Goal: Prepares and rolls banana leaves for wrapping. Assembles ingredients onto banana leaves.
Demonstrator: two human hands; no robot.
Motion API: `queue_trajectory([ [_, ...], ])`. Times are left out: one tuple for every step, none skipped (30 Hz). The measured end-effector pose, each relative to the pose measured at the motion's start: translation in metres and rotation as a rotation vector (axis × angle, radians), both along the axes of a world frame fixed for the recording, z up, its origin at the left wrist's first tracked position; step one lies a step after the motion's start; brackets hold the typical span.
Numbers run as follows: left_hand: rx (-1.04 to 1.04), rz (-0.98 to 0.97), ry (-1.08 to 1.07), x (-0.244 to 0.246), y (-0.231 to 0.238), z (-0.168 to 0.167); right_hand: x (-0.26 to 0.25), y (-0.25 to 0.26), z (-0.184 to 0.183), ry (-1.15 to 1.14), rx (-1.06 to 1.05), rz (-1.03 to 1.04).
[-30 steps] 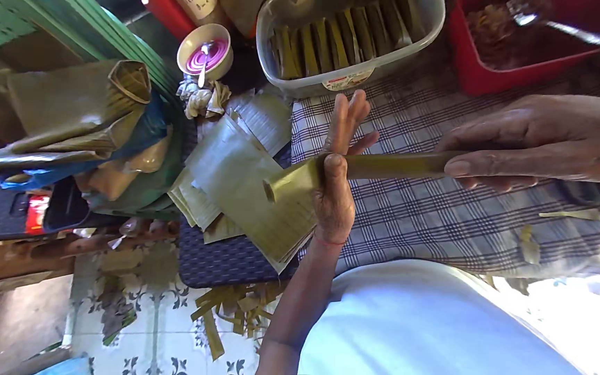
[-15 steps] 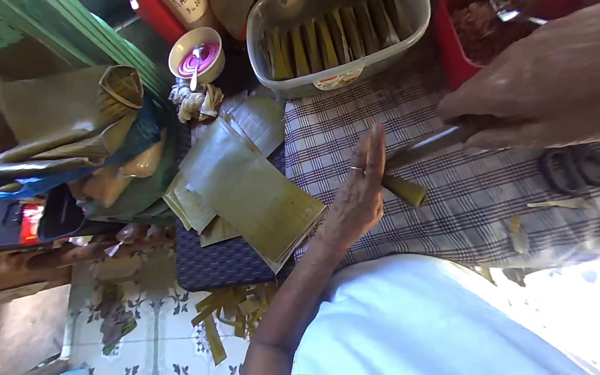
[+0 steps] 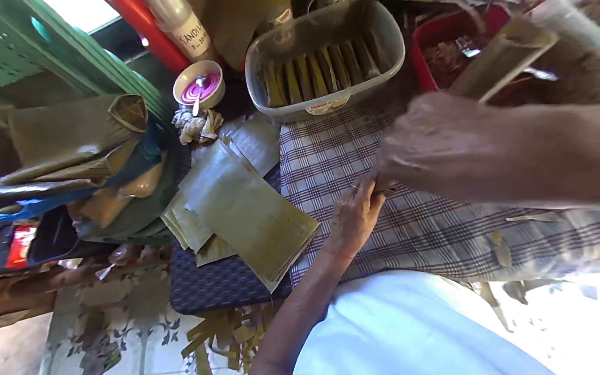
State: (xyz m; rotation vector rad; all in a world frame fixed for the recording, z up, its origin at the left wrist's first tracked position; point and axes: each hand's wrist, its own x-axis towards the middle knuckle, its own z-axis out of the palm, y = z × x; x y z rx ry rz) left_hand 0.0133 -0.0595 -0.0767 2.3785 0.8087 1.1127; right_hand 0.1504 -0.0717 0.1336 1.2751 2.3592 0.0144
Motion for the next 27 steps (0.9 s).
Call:
queue_trajectory([
  [-0.036, -0.019, -0.024, 0.0, 0.001, -0.002, 0.008, -0.003, 0.009, -0.018, 0.099, 0.05],
  [-0.061, -0.038, -0.05, 0.001, 0.003, -0.003, 0.016, -0.005, 0.017, -0.029, 0.204, 0.084],
  [-0.082, -0.058, -0.079, 0.001, 0.004, -0.003, 0.025, -0.005, 0.022, 0.019, 0.308, 0.105],
  [-0.107, -0.081, -0.101, 0.001, 0.004, -0.003, 0.036, -0.003, 0.023, 0.097, 0.403, 0.132],
  [-0.136, -0.11, -0.114, 0.001, 0.005, -0.003, 0.048, 0.0, 0.022, 0.213, 0.464, 0.156],
  [-0.158, -0.131, -0.126, 0.0, 0.006, -0.004, 0.056, 0.002, 0.027, 0.337, 0.448, 0.165],
  [-0.178, -0.148, -0.134, 0.0, 0.007, -0.006, 0.063, 0.007, 0.032, 0.448, 0.407, 0.192],
  [-0.195, -0.162, -0.138, -0.001, 0.007, -0.01, 0.066, 0.012, 0.035, 0.548, 0.377, 0.229],
  [-0.211, -0.175, -0.141, -0.002, 0.008, -0.013, 0.066, 0.015, 0.037, 0.626, 0.336, 0.222],
  [-0.224, -0.182, -0.141, -0.003, 0.008, -0.016, 0.066, 0.017, 0.038, 0.657, 0.3, 0.191],
  [-0.241, -0.188, -0.137, -0.004, 0.008, -0.018, 0.067, 0.018, 0.036, 0.659, 0.278, 0.135],
  [-0.258, -0.197, -0.139, -0.006, 0.009, -0.019, 0.067, 0.018, 0.033, 0.66, 0.257, 0.058],
  [-0.287, -0.219, -0.159, -0.008, 0.009, -0.015, 0.068, 0.017, 0.031, 0.68, 0.233, -0.026],
  [-0.33, -0.252, -0.198, -0.008, 0.009, -0.005, 0.07, 0.015, 0.027, 0.717, 0.23, -0.086],
  [-0.365, -0.287, -0.258, -0.007, 0.008, 0.008, 0.07, 0.012, 0.024, 0.774, 0.224, -0.144],
  [-0.384, -0.309, -0.327, -0.004, 0.007, 0.025, 0.068, 0.008, 0.02, 0.847, 0.222, -0.198],
  [-0.377, -0.315, -0.397, -0.001, 0.008, 0.04, 0.066, 0.003, 0.014, 0.923, 0.238, -0.244],
  [-0.356, -0.312, -0.467, 0.003, 0.009, 0.053, 0.062, -0.002, 0.006, 1.013, 0.264, -0.298],
  [-0.333, -0.301, -0.522, 0.007, 0.01, 0.064, 0.056, -0.008, -0.001, 1.112, 0.281, -0.364],
  [-0.316, -0.289, -0.566, 0.01, 0.012, 0.072, 0.051, -0.014, -0.009, 1.219, 0.29, -0.419],
  [-0.298, -0.277, -0.594, 0.012, 0.013, 0.077, 0.046, -0.019, -0.018, 1.33, 0.302, -0.452],
  [-0.284, -0.269, -0.603, 0.014, 0.014, 0.08, 0.042, -0.023, -0.029, 1.431, 0.327, -0.469],
  [-0.276, -0.259, -0.603, 0.015, 0.015, 0.082, 0.038, -0.026, -0.041, 1.526, 0.345, -0.478],
  [-0.275, -0.246, -0.6, 0.016, 0.014, 0.082, 0.034, -0.028, -0.052, 1.596, 0.362, -0.485],
  [-0.276, -0.234, -0.598, 0.016, 0.014, 0.082, 0.03, -0.031, -0.061, 1.636, 0.386, -0.497],
  [-0.273, -0.227, -0.605, 0.017, 0.013, 0.082, 0.027, -0.033, -0.068, 1.661, 0.41, -0.505],
  [-0.268, -0.223, -0.616, 0.019, 0.013, 0.082, 0.025, -0.035, -0.074, 1.665, 0.437, -0.511],
])
